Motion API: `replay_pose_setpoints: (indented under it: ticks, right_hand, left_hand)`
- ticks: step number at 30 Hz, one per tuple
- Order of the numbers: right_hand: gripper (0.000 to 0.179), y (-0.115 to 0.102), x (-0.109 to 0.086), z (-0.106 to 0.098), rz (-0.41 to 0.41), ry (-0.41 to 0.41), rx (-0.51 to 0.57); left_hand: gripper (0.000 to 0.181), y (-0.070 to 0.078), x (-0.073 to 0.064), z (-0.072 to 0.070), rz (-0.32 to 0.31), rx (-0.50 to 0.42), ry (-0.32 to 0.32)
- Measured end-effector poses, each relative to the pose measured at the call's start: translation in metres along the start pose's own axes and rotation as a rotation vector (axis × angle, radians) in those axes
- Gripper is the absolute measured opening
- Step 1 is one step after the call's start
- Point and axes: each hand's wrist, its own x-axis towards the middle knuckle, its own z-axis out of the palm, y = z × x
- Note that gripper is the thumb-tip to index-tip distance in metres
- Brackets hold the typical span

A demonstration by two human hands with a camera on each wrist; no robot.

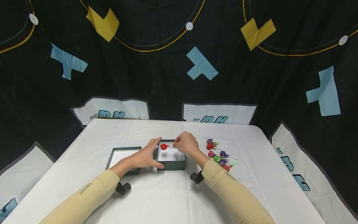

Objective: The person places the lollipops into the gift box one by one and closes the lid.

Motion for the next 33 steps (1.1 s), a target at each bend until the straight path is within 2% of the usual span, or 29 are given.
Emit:
replay_pose_setpoints:
  ticks: [6, 19, 33]
  right_hand:
    - [0.007, -0.003, 0.001, 0.006, -0.01, 0.012, -0.083]
    - [0.007, -0.005, 0.007, 0.018, -0.035, 0.016, -0.151]
    - [0.007, -0.01, 0.013, 0.026, -0.058, 0.033, -0.272]
  left_hand:
    - [0.128, 0.0, 0.001, 0.002, 0.015, -0.017, -0.011]
    - [0.126, -0.002, -0.004, 0.0, 0.005, -0.048, -0.01]
    - [0.128, -0.001, 0.0, 0.001, 0.009, 0.004, -0.002]
